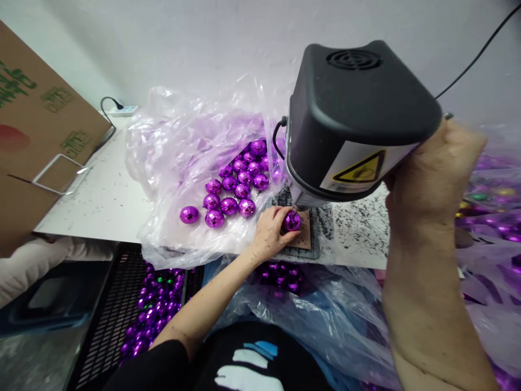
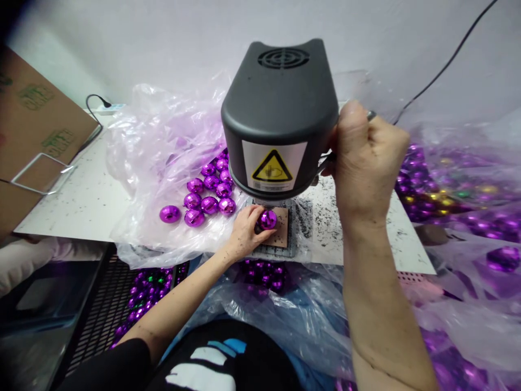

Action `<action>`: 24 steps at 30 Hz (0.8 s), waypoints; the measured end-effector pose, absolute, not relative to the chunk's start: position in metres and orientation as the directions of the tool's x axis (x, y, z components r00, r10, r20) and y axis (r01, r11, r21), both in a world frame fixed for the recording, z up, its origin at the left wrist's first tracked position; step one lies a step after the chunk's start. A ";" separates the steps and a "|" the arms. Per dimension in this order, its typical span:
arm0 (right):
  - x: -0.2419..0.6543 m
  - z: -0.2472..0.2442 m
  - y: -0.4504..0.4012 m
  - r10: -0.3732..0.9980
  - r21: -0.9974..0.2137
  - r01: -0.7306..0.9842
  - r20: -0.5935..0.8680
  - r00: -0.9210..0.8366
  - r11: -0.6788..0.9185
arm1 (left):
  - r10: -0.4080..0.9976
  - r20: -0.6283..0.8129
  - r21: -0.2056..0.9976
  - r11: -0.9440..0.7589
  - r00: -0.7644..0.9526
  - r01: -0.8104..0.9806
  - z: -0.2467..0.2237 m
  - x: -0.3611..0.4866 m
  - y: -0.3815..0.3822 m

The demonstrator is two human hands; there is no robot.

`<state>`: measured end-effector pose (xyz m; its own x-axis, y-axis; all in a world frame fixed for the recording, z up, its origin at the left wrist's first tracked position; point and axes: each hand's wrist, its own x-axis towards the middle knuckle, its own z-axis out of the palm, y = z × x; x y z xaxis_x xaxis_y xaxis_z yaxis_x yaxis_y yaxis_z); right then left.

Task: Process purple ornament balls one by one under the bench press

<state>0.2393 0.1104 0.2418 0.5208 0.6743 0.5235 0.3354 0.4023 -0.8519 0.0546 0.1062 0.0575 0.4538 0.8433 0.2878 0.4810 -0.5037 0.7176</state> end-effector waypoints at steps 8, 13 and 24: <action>0.235 0.239 0.100 0.648 -0.823 0.380 0.568 0.507 0.422 | 0.820 0.295 0.684 -0.539 0.490 0.491 0.053 0.058 0.107; 0.222 0.224 0.060 0.605 -0.724 0.607 0.654 0.455 0.326 | 0.807 0.300 0.663 -0.560 0.509 0.497 0.055 0.059 0.104; 0.199 0.185 0.045 0.435 -0.736 0.567 0.676 0.594 0.370 | 0.795 0.276 0.643 -0.570 0.540 0.511 0.059 0.059 0.103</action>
